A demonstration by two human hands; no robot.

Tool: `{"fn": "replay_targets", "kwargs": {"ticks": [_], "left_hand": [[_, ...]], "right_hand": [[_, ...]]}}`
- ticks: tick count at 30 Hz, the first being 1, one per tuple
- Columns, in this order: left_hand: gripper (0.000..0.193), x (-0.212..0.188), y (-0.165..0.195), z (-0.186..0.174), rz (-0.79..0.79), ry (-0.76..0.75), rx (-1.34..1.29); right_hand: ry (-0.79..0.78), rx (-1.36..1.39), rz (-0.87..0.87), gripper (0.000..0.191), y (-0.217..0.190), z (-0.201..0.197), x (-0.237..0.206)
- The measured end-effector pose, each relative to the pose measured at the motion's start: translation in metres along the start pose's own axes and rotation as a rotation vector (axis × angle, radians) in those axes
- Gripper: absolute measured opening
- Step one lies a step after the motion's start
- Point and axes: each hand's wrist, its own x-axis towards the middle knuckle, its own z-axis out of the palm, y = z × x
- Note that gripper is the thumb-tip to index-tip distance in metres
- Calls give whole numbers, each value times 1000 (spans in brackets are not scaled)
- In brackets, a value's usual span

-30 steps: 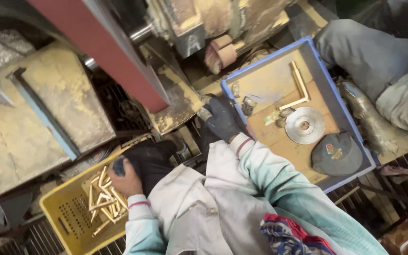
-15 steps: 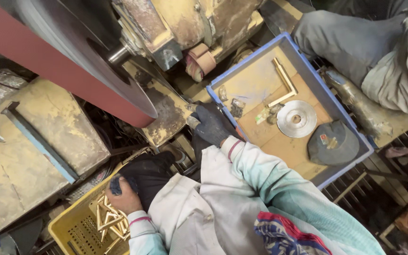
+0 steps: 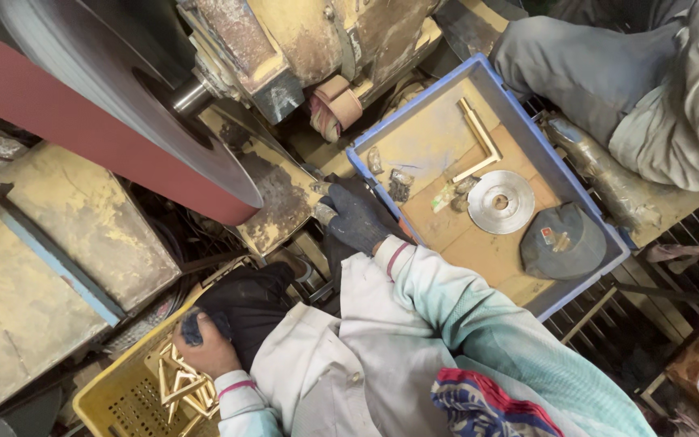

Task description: The person sits on the floor and uses a belt grinding machine to smooth the edges of brass-colored metal parts. They pick up each part from a yellow basket, press it against the moving belt, rotate it to grind different sides, and place the finished pieces into a blue tray.

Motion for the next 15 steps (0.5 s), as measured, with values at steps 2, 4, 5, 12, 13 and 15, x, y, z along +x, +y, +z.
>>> {"fn": "replay_targets", "kwargs": {"ticks": [2, 4, 5, 12, 13, 15], "left_hand": [[37, 0, -1, 0, -6, -1, -9], [37, 1, -1, 0, -3, 6, -3], [37, 1, -1, 0, -10, 6, -5], [35, 0, 0, -1, -21, -4, -35], [36, 1, 0, -1, -40, 6, -29], [35, 2, -1, 0, 11, 1, -20]], "right_hand": [[-2, -25, 33, 37, -1, -1, 1], [-10, -37, 51, 35, -2, -1, 1], [-18, -37, 55, 34, -2, -2, 2], [-3, 27, 21, 39, -5, -3, 4], [0, 15, 23, 39, -5, -3, 4], [8, -12, 26, 39, -3, -3, 4]]}}
